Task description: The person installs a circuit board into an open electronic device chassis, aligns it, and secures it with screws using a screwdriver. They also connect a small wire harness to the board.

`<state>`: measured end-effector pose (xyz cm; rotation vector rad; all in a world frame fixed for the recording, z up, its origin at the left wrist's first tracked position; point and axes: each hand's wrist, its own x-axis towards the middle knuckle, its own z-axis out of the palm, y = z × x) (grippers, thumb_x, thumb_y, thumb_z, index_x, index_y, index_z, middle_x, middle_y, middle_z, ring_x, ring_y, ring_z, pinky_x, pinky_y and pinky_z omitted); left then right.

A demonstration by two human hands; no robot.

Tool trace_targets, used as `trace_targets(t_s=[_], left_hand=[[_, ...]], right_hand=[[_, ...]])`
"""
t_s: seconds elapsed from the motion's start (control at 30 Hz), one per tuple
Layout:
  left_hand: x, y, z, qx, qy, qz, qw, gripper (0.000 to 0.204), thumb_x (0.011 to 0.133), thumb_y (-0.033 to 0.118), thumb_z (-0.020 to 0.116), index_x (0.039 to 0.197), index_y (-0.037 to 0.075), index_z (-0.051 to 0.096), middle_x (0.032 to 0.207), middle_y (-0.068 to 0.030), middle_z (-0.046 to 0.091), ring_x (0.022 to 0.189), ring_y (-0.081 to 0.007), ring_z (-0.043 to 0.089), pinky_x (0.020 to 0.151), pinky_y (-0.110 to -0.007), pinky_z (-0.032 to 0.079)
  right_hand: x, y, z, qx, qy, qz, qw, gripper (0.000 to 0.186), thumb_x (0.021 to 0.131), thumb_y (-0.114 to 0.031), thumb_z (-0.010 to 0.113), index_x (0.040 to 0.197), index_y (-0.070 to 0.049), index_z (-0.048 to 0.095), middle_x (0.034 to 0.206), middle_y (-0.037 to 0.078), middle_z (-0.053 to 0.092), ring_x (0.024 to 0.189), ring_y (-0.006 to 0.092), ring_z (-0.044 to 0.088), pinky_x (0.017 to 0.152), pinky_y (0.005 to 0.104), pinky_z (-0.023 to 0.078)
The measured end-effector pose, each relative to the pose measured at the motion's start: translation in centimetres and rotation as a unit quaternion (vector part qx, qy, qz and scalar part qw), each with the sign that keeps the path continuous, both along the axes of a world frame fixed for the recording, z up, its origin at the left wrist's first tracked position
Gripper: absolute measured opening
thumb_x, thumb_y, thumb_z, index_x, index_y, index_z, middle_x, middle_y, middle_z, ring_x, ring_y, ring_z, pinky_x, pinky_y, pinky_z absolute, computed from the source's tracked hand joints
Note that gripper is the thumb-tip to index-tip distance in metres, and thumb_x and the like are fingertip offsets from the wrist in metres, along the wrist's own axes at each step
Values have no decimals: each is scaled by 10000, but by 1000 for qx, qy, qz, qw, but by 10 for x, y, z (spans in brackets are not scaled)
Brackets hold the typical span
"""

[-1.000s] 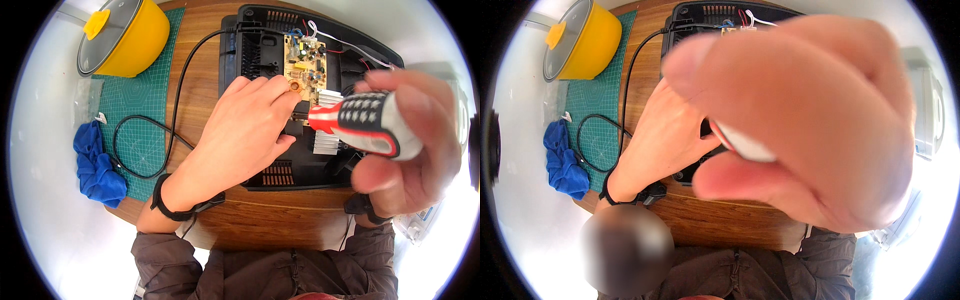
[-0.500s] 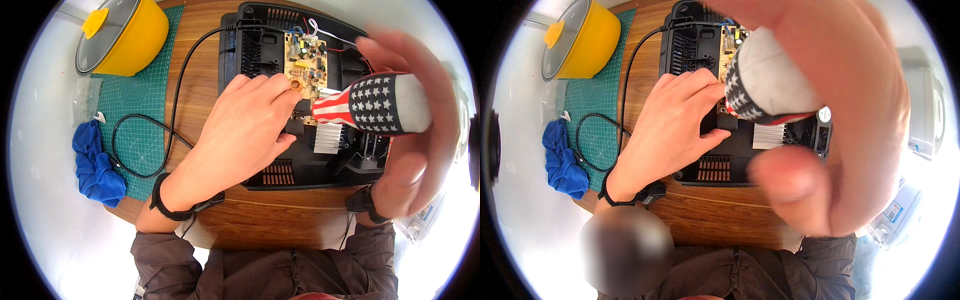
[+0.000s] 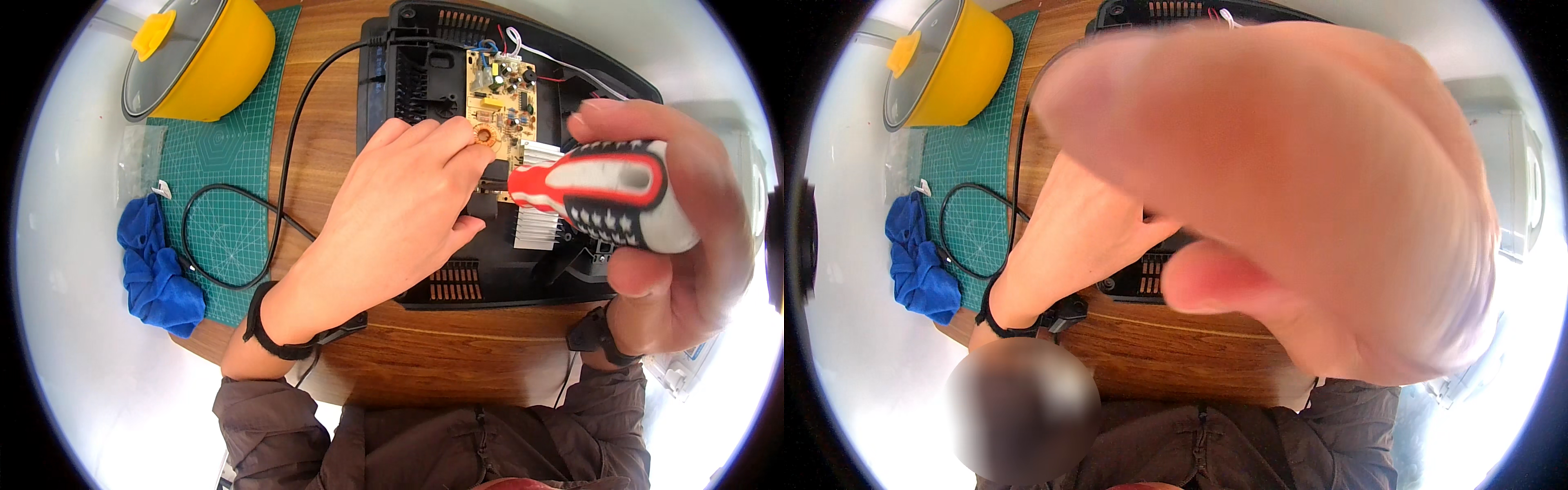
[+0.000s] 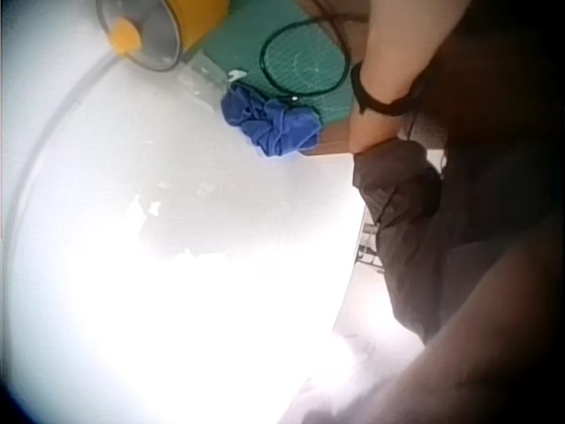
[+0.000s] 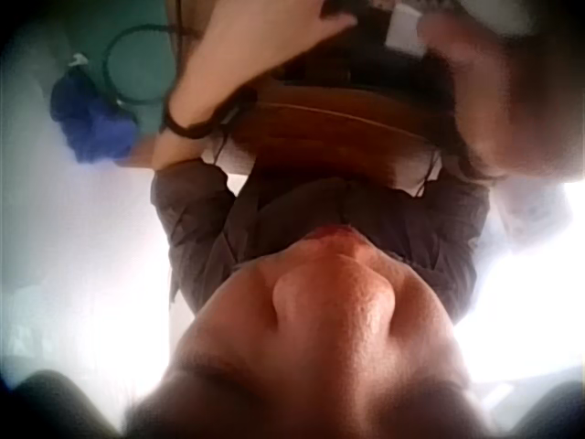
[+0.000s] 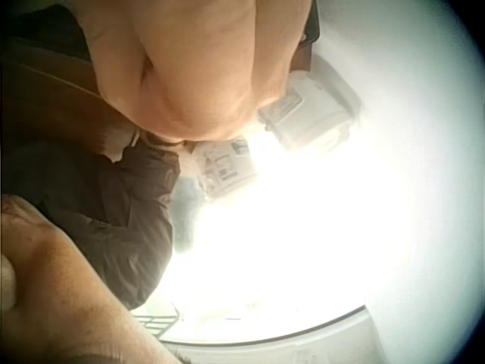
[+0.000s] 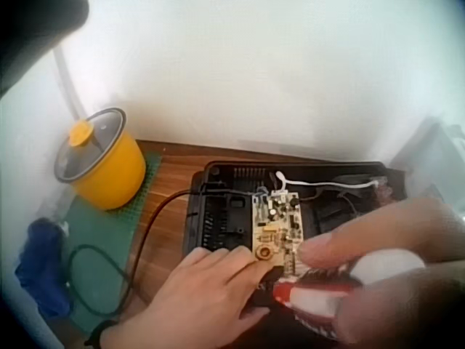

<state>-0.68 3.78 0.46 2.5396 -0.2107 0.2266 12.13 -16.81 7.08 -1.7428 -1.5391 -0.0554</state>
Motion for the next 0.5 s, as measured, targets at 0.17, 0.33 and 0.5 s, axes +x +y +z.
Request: trace_targets(t_s=[0.17,0.33,0.5], left_hand=[[0,-1,1,20,-16,5,1000,482,731,142,875,1140,8,657,1037,-83,587,991,-253,616,867,-381,443],[1,0,0,18,-15,2,1000,474,730,139,876,1128,9,655,1033,-84,589,993,-256,618,865,-384,445],[2,0,2,3,16,7,1000,493,718,146,860,1150,15,664,1113,-97,623,1045,-296,612,895,-400,445]], right_hand=[[8,-1,6,3,6,19,1000,733,978,-485,690,1493,-14,465,1281,341,614,1013,327,704,883,415,609],[7,-1,3,30,13,11,999,840,898,-551,750,1455,23,493,1224,319,643,996,325,698,877,411,597],[-6,-2,2,19,-6,-72,997,960,812,-661,761,1417,49,534,1152,271,679,970,288,696,878,371,585]])
